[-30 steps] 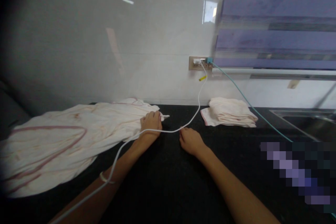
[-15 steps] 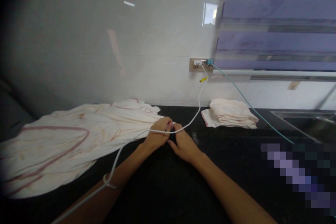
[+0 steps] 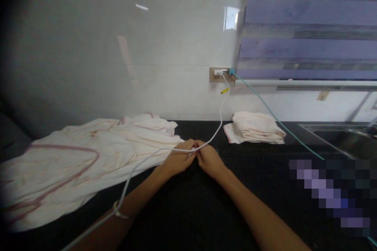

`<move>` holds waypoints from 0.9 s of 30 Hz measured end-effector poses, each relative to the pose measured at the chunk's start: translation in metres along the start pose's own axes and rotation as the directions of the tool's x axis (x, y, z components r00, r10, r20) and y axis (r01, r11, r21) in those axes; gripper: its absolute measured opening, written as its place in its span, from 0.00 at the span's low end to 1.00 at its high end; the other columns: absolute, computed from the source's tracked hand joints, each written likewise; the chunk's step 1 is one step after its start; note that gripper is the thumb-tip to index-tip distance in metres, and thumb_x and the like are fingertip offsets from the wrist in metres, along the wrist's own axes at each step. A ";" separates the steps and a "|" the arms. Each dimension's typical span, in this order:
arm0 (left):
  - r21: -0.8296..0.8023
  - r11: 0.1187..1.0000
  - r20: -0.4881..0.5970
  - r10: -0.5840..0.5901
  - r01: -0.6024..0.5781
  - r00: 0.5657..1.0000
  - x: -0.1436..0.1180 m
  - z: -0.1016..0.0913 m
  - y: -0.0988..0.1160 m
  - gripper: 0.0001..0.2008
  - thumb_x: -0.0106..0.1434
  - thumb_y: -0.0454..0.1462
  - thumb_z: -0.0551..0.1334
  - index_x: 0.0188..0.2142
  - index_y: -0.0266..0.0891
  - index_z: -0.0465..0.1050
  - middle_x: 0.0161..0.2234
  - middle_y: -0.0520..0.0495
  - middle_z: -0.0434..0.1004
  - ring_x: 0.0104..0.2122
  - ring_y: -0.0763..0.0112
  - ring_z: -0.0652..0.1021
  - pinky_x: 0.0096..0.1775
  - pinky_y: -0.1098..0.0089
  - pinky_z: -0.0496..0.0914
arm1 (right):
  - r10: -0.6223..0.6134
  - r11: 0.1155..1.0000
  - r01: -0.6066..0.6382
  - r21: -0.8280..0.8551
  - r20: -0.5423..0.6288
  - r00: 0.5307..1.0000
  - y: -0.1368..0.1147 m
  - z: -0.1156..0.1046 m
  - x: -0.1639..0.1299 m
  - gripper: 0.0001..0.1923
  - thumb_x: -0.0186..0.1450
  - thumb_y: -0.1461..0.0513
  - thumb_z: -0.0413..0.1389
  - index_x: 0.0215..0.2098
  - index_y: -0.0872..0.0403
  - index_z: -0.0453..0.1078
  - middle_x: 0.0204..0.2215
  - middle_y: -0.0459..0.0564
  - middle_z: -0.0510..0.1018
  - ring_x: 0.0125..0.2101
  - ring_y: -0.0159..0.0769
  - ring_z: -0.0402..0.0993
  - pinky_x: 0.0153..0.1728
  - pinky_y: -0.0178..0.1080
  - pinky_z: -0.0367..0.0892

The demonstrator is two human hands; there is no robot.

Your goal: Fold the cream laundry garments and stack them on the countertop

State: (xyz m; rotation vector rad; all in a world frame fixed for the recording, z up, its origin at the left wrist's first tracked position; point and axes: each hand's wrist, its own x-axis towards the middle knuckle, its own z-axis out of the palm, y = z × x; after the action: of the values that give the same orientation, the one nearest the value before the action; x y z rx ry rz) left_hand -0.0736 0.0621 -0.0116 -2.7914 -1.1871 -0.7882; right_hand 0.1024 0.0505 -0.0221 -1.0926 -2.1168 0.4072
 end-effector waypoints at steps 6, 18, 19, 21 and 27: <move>0.143 0.987 0.003 -0.077 0.076 0.997 0.002 -0.002 0.010 0.13 0.75 0.42 0.50 0.48 0.43 0.71 0.47 0.43 0.76 0.49 0.59 0.74 0.50 0.61 0.66 | 0.024 0.992 -0.026 -0.127 -0.012 1.000 0.005 -0.007 0.002 0.13 0.67 0.71 0.47 0.46 0.54 0.68 0.44 0.55 0.77 0.47 0.39 0.73 0.50 0.38 0.65; 0.264 0.882 0.005 -0.405 0.390 0.914 0.001 -0.003 -0.016 0.17 0.69 0.36 0.58 0.56 0.39 0.71 0.53 0.37 0.75 0.54 0.53 0.72 0.56 0.54 0.63 | 0.211 0.898 -0.382 -0.218 -0.549 0.809 0.048 -0.047 -0.005 0.15 0.67 0.67 0.45 0.49 0.55 0.68 0.42 0.58 0.73 0.44 0.44 0.69 0.51 0.45 0.65; 0.265 0.878 0.004 -0.415 0.399 0.910 0.000 -0.003 -0.019 0.16 0.70 0.38 0.59 0.55 0.38 0.72 0.52 0.38 0.75 0.53 0.54 0.73 0.56 0.53 0.64 | 0.214 0.893 -0.397 -0.210 -0.578 0.788 0.052 -0.050 -0.006 0.15 0.68 0.67 0.45 0.50 0.55 0.67 0.42 0.58 0.73 0.44 0.45 0.68 0.51 0.46 0.65; 0.264 0.871 0.002 -0.430 0.414 0.903 -0.001 -0.001 -0.022 0.17 0.70 0.43 0.60 0.54 0.37 0.71 0.52 0.40 0.74 0.52 0.56 0.74 0.57 0.50 0.64 | 0.214 0.889 -0.408 -0.208 -0.599 0.772 0.057 -0.052 -0.007 0.16 0.68 0.67 0.44 0.50 0.56 0.67 0.42 0.59 0.72 0.44 0.46 0.68 0.50 0.47 0.66; 0.237 0.890 0.000 -0.401 0.390 0.916 -0.005 0.000 -0.019 0.15 0.70 0.38 0.59 0.54 0.38 0.72 0.50 0.39 0.77 0.52 0.55 0.74 0.59 0.47 0.61 | 0.085 0.916 -0.296 -0.270 -0.589 0.803 0.044 -0.032 -0.003 0.17 0.64 0.68 0.47 0.51 0.58 0.67 0.49 0.62 0.69 0.50 0.48 0.67 0.54 0.50 0.67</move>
State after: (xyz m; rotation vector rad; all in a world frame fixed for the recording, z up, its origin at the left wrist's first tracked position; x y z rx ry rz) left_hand -0.0897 0.0726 -0.0172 -2.4229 -1.7656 -0.5465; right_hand 0.1521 0.0730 -0.0257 -1.4318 -1.5684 -0.2129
